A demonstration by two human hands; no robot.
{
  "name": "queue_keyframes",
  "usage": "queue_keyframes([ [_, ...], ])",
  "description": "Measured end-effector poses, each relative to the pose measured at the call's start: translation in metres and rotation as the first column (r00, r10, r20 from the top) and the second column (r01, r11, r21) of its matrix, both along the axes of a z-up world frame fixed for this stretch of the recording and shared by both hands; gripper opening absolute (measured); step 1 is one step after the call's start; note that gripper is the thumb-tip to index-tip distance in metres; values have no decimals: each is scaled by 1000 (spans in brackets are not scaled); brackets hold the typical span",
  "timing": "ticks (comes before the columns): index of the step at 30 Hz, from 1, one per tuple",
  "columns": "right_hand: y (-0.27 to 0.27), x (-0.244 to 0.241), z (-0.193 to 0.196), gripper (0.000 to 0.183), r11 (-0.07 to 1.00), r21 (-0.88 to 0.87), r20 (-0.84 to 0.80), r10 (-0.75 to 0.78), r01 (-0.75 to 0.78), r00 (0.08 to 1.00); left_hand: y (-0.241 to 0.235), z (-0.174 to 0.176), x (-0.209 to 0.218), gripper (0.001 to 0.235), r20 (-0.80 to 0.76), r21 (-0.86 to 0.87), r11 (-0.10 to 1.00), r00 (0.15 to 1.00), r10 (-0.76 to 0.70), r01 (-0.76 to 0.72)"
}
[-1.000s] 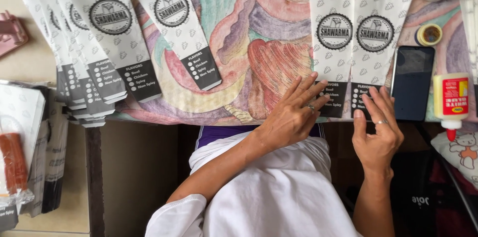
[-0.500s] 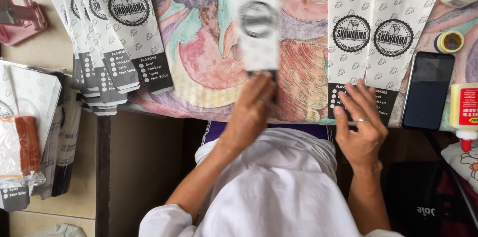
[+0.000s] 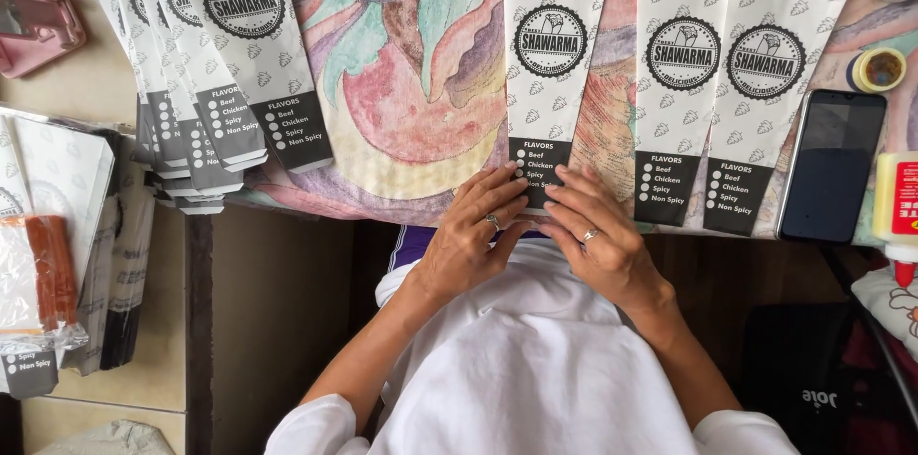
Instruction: Folding and gluing paper shawarma wraps in batches at a manual workstation.
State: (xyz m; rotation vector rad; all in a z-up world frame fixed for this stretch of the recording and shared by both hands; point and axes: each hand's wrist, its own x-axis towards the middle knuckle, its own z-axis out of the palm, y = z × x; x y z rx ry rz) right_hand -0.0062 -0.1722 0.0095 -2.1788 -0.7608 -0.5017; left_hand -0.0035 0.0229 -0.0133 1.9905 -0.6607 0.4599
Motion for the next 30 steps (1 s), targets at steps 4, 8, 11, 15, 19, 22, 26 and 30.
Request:
queue_keyframes([
  [4, 0, 1, 1, 17, 1000, -1, 18, 18, -18, 1000, -4, 7, 1, 14, 66, -14, 1000, 998, 10, -10],
  [8, -4, 0, -1, 10, 1000, -5, 31, 19, -19, 999, -3, 6, -1, 10, 94, -11, 1000, 995, 19, -18],
  [11, -3, 0, 2, 8, 1000, 6, 15, 12, -12, 1000, -2, 5, -1, 8, 98, -11, 1000, 995, 20, -19],
  [15, 4, 2, 10, 5, 997, 63, -49, -43, 46, 998, -9, 5, 1, 6, 38, -87, 994, 996, 76, -72],
  [19, 5, 3, 9, 8, 991, 93, -111, -84, 94, 990, -18, -4, -3, 7, -15, -115, 983, 990, 141, -142],
  [22, 4, 5, 10, 9, 984, 139, -185, -87, 114, 979, -19, 3, -3, 7, -64, -138, 978, 987, 147, -155],
  [26, 4, 8, 12, 10, 981, 147, -222, -94, 129, 970, -22, 15, -3, 10, -144, -121, 976, 976, 163, -180],
  [30, 3, 9, 14, 11, 982, 142, -255, -88, 128, 963, -26, -6, -3, 10, -171, -107, 971, 966, 192, -212],
])
